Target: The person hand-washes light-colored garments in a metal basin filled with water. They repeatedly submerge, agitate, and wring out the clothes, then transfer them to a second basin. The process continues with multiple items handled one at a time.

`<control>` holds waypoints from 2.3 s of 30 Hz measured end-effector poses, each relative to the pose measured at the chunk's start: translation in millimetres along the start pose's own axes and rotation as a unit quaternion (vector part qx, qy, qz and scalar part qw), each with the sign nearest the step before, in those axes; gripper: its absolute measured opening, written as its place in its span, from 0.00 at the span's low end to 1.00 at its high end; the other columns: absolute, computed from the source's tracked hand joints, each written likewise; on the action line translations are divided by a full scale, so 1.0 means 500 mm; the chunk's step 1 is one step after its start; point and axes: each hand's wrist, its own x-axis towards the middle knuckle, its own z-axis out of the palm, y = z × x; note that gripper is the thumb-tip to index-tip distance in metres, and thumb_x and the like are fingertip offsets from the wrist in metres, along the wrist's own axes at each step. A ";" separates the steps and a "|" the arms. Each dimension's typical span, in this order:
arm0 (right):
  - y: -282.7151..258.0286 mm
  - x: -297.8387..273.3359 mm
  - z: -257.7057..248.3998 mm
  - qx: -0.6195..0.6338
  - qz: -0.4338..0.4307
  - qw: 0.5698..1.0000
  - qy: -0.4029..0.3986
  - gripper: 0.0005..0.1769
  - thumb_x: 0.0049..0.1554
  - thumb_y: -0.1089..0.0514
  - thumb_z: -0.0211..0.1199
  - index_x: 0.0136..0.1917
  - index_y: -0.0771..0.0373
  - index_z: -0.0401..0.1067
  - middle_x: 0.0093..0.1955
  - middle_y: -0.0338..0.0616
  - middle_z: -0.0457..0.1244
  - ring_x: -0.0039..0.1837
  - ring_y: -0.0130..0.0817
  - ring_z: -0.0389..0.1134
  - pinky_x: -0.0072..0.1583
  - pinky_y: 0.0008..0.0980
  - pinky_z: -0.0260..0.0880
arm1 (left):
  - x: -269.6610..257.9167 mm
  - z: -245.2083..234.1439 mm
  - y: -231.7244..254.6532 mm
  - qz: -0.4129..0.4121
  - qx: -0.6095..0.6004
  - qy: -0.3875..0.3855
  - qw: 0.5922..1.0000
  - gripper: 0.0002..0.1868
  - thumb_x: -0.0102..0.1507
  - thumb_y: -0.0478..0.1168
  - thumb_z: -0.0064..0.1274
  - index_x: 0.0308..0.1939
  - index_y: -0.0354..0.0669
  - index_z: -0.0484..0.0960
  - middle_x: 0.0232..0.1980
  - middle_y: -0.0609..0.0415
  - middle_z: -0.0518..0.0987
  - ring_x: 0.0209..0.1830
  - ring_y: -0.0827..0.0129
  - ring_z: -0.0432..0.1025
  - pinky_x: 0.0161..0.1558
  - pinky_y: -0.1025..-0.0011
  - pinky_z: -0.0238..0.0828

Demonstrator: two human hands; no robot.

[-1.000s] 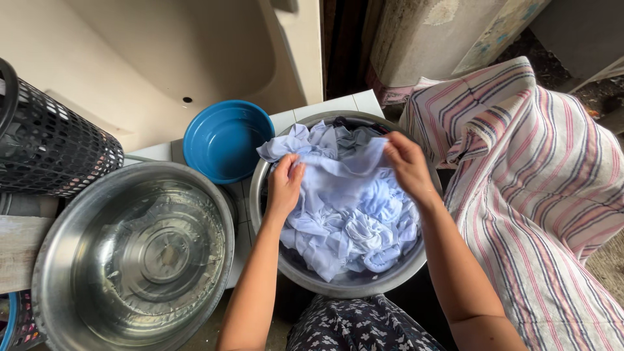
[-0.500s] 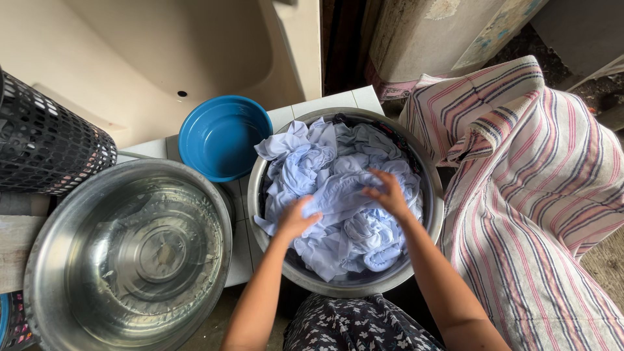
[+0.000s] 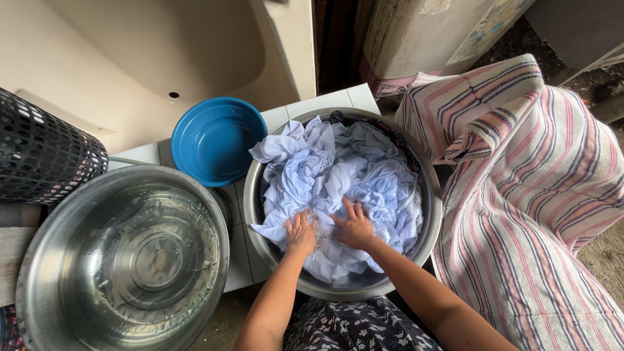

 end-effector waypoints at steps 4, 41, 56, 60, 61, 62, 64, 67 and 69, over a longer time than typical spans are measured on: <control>0.008 0.038 0.065 0.030 0.029 0.999 0.023 0.47 0.54 0.47 0.69 0.81 0.45 0.50 0.85 0.56 0.23 0.84 0.65 0.29 0.77 0.56 0.43 | 0.002 -0.008 0.003 -0.001 0.000 -0.045 0.999 0.34 0.65 0.45 0.51 0.76 0.56 0.62 0.81 0.47 0.51 0.81 0.48 0.41 0.75 0.41 0.33; 0.068 0.103 -0.048 0.662 -0.049 0.742 0.090 0.15 0.58 0.69 0.53 0.58 0.70 0.74 0.53 0.43 0.69 0.54 0.31 0.71 0.58 0.34 0.73 | 0.072 -0.340 0.107 -0.037 -0.874 -0.137 0.466 0.17 0.66 0.47 0.51 0.51 0.40 0.80 0.48 0.55 0.81 0.48 0.70 0.75 0.50 0.71 0.74; 0.156 -0.038 -0.300 0.543 -0.037 0.805 0.235 0.09 0.58 0.61 0.58 0.49 0.66 0.75 0.37 0.35 0.67 0.40 0.30 0.68 0.43 0.30 0.69 | 0.057 -0.300 -0.051 -0.046 -0.652 -0.055 0.755 0.28 0.61 0.51 0.61 0.58 0.34 0.84 0.52 0.51 0.86 0.55 0.66 0.77 0.57 0.69 0.71; 0.121 -0.066 -0.303 0.573 -0.161 0.754 0.279 0.10 0.60 0.61 0.60 0.50 0.69 0.78 0.58 0.46 0.62 0.57 0.33 0.64 0.56 0.32 0.67 | -0.004 -0.262 0.006 -0.120 -0.316 -0.087 0.937 0.41 0.55 0.61 0.65 0.68 0.49 0.74 0.62 0.48 0.79 0.64 0.58 0.74 0.63 0.64 0.69; 0.097 -0.059 -0.287 0.560 -0.180 0.762 0.271 0.13 0.57 0.58 0.60 0.52 0.65 0.78 0.72 0.46 0.59 0.65 0.36 0.65 0.61 0.34 0.71 | -0.018 -0.247 0.027 -0.104 -0.258 -0.087 0.957 0.42 0.55 0.60 0.65 0.69 0.52 0.71 0.66 0.47 0.73 0.67 0.56 0.67 0.65 0.57 0.63; 0.067 -0.047 -0.264 0.593 -0.162 0.761 0.208 0.24 0.51 0.55 0.67 0.62 0.52 0.68 0.77 0.45 0.51 0.70 0.44 0.62 0.64 0.45 0.70 | -0.032 -0.228 0.046 -0.088 -0.199 -0.088 0.972 0.42 0.55 0.60 0.65 0.71 0.56 0.69 0.70 0.47 0.67 0.70 0.53 0.61 0.66 0.50 0.57; 0.009 -0.042 -0.212 0.415 -0.088 0.892 0.154 0.41 0.41 0.48 0.78 0.67 0.46 0.67 0.82 0.44 0.42 0.79 0.56 0.48 0.68 0.68 0.55 | -0.046 -0.198 0.057 -0.062 -0.129 -0.083 0.986 0.44 0.55 0.59 0.64 0.73 0.59 0.66 0.75 0.48 0.60 0.75 0.52 0.55 0.68 0.43 0.50; -0.050 -0.047 -0.142 0.100 -0.016 0.989 0.107 0.42 0.37 0.43 0.80 0.66 0.45 0.74 0.81 0.43 0.40 0.83 0.60 0.30 0.71 0.82 0.33 | -0.031 -0.153 0.051 -0.046 -0.085 -0.074 0.993 0.43 0.55 0.57 0.64 0.73 0.55 0.67 0.77 0.48 0.57 0.76 0.52 0.54 0.69 0.41 0.50; -0.054 -0.047 -0.111 0.035 -0.022 0.995 0.087 0.40 0.41 0.43 0.77 0.67 0.41 0.73 0.82 0.44 0.39 0.84 0.59 0.27 0.72 0.83 0.29 | -0.013 -0.124 0.041 -0.045 -0.034 -0.079 0.995 0.39 0.57 0.54 0.65 0.69 0.49 0.70 0.78 0.46 0.56 0.76 0.51 0.53 0.70 0.42 0.48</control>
